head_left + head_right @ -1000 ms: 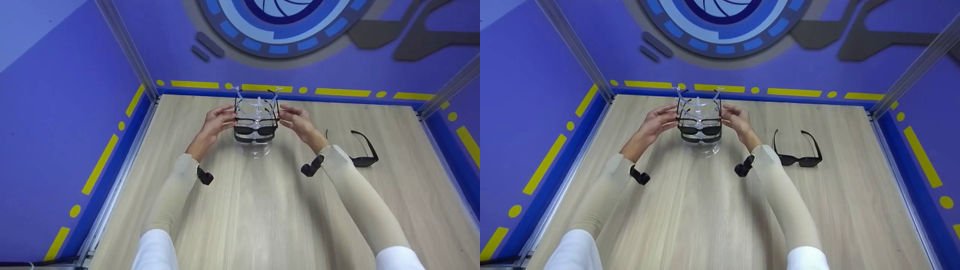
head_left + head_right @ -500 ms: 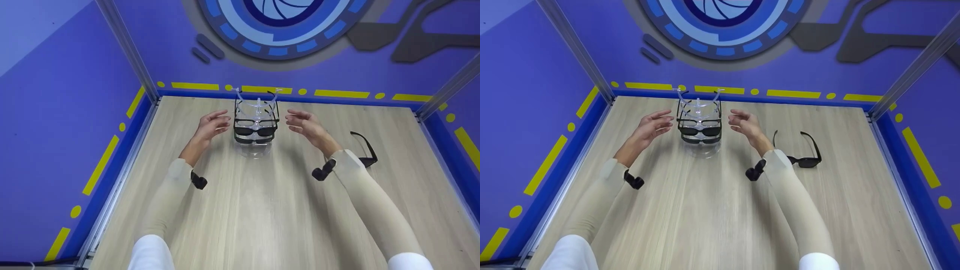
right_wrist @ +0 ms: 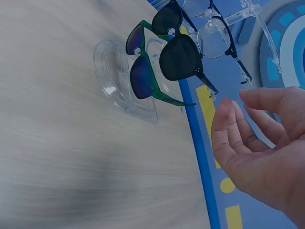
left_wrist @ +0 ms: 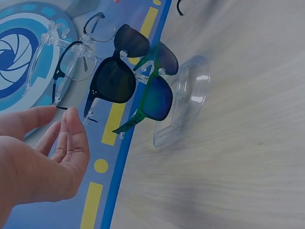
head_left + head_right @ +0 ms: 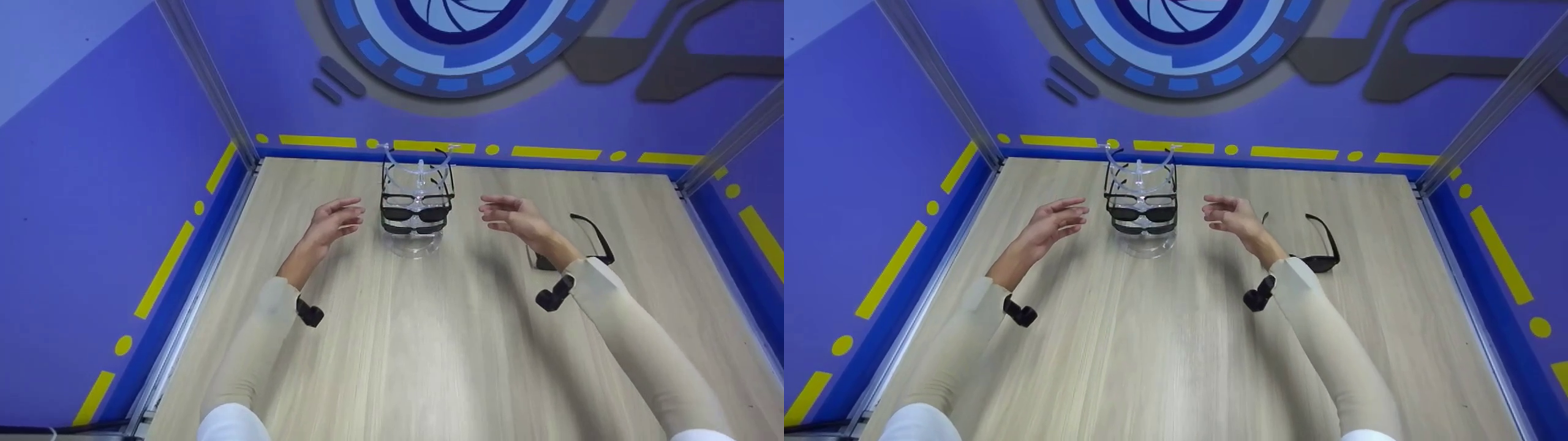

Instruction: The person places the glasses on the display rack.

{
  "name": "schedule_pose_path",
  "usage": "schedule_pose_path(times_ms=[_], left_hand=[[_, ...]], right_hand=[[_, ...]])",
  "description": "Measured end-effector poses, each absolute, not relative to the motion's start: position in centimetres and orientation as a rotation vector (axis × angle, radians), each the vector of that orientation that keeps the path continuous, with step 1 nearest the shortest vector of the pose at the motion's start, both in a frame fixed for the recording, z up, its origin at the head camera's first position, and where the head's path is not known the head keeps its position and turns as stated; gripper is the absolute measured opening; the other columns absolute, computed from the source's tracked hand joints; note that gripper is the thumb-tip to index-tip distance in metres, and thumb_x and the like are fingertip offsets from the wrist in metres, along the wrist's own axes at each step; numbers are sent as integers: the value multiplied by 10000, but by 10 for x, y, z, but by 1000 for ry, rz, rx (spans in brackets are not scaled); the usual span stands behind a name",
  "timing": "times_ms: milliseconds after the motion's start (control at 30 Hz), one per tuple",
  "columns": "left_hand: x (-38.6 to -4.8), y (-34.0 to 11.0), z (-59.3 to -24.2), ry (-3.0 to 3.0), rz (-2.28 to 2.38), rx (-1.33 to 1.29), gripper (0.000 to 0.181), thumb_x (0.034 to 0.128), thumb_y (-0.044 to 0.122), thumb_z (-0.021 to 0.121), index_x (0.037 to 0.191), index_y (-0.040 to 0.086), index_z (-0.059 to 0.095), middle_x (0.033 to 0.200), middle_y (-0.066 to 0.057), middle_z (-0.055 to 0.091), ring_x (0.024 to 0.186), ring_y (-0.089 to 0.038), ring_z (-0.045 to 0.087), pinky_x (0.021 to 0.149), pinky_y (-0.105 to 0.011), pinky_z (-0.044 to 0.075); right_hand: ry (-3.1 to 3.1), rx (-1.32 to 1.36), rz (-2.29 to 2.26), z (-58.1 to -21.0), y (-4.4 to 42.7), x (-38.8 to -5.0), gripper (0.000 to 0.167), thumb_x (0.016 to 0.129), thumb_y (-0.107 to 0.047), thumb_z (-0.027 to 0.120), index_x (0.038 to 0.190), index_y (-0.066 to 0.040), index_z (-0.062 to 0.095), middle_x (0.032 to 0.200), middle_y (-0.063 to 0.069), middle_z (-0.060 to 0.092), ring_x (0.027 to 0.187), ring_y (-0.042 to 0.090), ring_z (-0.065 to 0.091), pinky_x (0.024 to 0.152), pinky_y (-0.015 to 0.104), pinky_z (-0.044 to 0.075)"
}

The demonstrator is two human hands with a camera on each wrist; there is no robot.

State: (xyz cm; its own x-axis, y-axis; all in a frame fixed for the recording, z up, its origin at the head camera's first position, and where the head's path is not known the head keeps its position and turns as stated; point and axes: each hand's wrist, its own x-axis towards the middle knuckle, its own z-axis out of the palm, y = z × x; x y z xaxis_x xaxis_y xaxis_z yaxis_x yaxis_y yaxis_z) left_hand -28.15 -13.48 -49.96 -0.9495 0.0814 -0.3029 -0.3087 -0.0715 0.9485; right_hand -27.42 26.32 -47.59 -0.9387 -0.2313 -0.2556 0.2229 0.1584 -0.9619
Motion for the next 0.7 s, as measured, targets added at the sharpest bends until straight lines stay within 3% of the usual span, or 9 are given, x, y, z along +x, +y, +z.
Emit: schedule_pose_path(times_ms=[433,700], left_hand=[[-258,-139,-510,1940,2037,-189,350,997,123,659,1344,69,645,1123,-2,744,926,-112,696,836,-247,593],[-253,-132,-515,1929,1981,-132,332,978,124,687,1303,61,662,1073,3,733,899,-112,696,848,-270,588]], right_hand=[[2111,-152,-1689,-478,284,-255,515,1006,-83,633,1479,36,466,1169,-66,671,1063,68,676,994,262,568],[2022,-167,-1702,-485,297,-252,556,985,-22,644,1486,76,425,1139,-86,718,1066,61,700,993,273,573]])
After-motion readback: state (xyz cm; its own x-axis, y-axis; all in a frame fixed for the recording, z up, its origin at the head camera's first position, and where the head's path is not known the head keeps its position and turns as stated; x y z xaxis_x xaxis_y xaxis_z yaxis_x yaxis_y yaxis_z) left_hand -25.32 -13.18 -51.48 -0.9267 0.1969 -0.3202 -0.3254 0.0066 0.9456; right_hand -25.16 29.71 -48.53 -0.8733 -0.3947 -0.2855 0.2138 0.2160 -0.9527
